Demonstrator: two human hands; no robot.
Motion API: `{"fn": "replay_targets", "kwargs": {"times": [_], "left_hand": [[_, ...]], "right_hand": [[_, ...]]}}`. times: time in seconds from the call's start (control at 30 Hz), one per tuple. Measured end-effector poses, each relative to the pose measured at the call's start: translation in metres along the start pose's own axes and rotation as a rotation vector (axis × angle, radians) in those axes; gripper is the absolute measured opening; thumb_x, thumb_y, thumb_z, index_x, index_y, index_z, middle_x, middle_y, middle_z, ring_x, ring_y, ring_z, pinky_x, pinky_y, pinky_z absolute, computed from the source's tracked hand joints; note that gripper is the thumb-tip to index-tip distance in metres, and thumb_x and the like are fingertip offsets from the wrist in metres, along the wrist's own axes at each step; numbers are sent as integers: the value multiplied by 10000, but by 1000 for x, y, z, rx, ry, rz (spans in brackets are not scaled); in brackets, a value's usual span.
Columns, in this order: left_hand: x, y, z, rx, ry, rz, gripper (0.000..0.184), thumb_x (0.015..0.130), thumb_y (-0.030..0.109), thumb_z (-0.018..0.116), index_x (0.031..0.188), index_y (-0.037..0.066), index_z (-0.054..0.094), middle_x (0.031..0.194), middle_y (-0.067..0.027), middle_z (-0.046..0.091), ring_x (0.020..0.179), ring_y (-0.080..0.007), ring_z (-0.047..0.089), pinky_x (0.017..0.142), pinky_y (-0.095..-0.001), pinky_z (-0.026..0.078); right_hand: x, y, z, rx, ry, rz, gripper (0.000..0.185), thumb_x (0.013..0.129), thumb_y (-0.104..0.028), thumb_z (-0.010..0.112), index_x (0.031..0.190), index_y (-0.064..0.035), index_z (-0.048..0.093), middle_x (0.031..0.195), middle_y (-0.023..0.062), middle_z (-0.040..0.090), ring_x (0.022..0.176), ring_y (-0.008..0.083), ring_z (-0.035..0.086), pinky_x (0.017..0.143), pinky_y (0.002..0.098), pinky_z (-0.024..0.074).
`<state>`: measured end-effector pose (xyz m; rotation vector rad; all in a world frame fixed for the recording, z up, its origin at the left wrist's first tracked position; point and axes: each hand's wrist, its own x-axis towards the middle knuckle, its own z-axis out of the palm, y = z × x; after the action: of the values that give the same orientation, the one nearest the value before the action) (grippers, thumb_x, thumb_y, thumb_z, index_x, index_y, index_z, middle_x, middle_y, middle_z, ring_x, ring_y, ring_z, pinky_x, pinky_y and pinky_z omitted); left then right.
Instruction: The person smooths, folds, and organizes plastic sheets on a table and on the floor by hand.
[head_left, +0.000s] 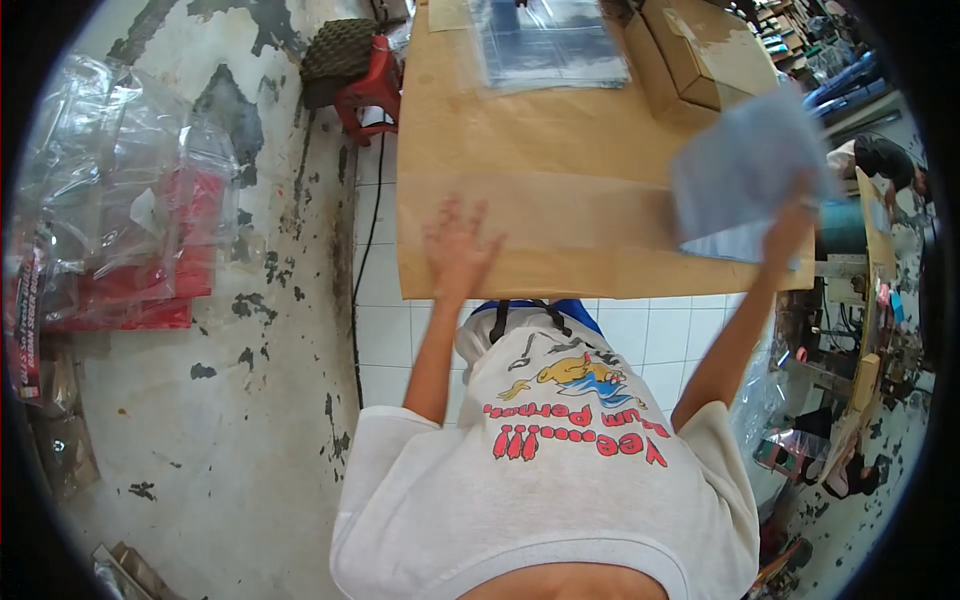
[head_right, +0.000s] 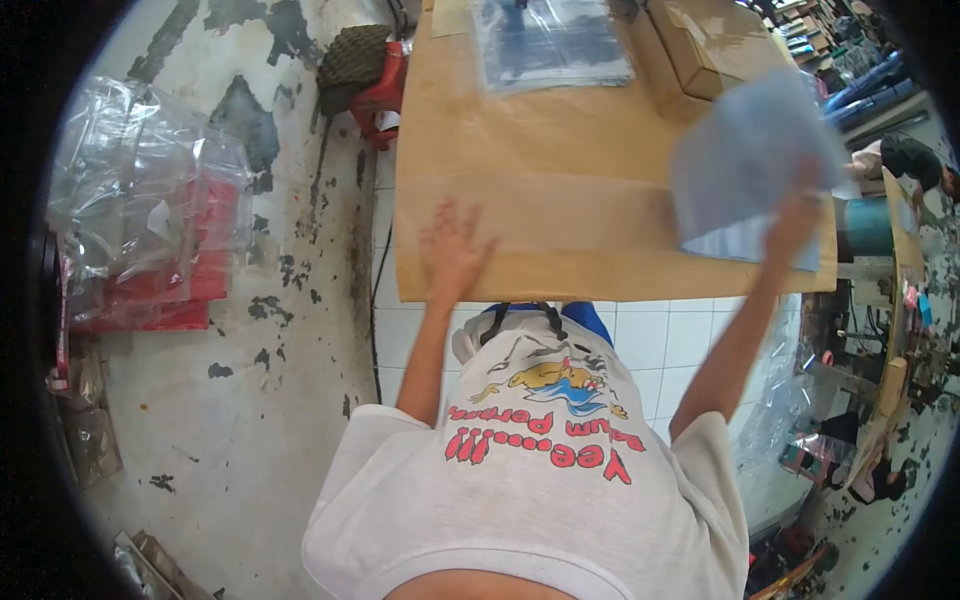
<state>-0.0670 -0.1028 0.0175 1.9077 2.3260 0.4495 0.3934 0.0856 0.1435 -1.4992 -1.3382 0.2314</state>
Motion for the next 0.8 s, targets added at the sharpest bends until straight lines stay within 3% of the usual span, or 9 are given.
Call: {"fn": "replay_targets", "kwargs": {"times": [0.17, 0.2, 0.3, 0.43, 0.5, 0.53, 0.57, 0.63, 0.8], "left_hand": [[5, -189, 13, 371, -107, -455, 624, 929, 569, 423, 1376, 144, 512, 1472, -124, 421, 1383, -305, 336, 1126, -578, 140], [8, -183, -37, 425, -537, -630, 666, 945, 569, 383, 1317, 44, 554, 1480, -146, 404, 1377, -314, 341, 1136, -567, 122], [13, -228, -35, 286, -54, -890, 545, 984, 444, 373, 1174, 14, 646, 1324, -175, 551, 1289, -330, 434, 1087, -532, 237], [65, -69, -64, -329, 560, -156, 240, 898, 196, 516, 890, -5, 647, 1058, -224, 620, 1003, -382, 565, 845, -453, 431], [73, -7, -8, -499, 163, 151, 196, 859, 118, 526, 952, -42, 590, 1078, -248, 594, 1070, -395, 533, 927, -468, 403], [67, 19, 44, -401, 284, 397, 350, 894, 211, 529, 1153, -24, 557, 1257, -253, 531, 1215, -391, 462, 1055, -462, 331], [51, 73, 24, -228, 12, 258, 546, 938, 336, 505, 1385, 31, 436, 1453, -220, 402, 1361, -385, 343, 1154, -464, 211], [27, 105, 44, -98, 15, 396, 634, 942, 408, 489, 1465, 80, 346, 1511, -174, 338, 1404, -347, 289, 1154, -502, 181], [15, 57, 24, -54, -84, 230, 651, 933, 497, 477, 1463, 133, 380, 1557, -135, 257, 1441, -267, 228, 1154, -524, 150]], "right_hand": [[101, -48, -204, 132, 435, -34, 523, 977, -336, 526, 1378, -4, 472, 1254, 142, 611, 931, 180, 550, 790, 348, 423], [110, -57, -227, 131, 472, -56, 521, 975, -331, 530, 1376, -3, 473, 1257, 140, 608, 951, 187, 549, 808, 351, 422], [120, -76, -267, 113, 553, -90, 515, 970, -319, 543, 1368, 2, 477, 1267, 133, 600, 1009, 209, 546, 861, 360, 418], [121, -93, -269, 25, 568, -129, 507, 964, -302, 559, 1358, 8, 482, 1280, 124, 589, 1087, 238, 543, 931, 373, 414], [118, -101, -265, 9, 569, -146, 504, 960, -293, 568, 1353, 12, 484, 1286, 119, 584, 1126, 253, 541, 966, 379, 411], [117, -104, -260, 16, 554, -143, 502, 959, -289, 572, 1350, 13, 485, 1290, 117, 581, 1145, 260, 540, 984, 382, 410], [118, -109, -251, 41, 538, -134, 500, 957, -285, 576, 1347, 15, 486, 1293, 114, 579, 1165, 268, 539, 1001, 385, 409], [129, -126, -231, 314, 531, -35, 503, 952, -280, 588, 1326, 43, 493, 1297, 118, 575, 1186, 275, 538, 1031, 398, 403], [168, -108, -247, 405, 484, 20, 521, 941, -293, 602, 1297, 75, 504, 1293, 130, 576, 1178, 277, 545, 1034, 409, 405]]}}
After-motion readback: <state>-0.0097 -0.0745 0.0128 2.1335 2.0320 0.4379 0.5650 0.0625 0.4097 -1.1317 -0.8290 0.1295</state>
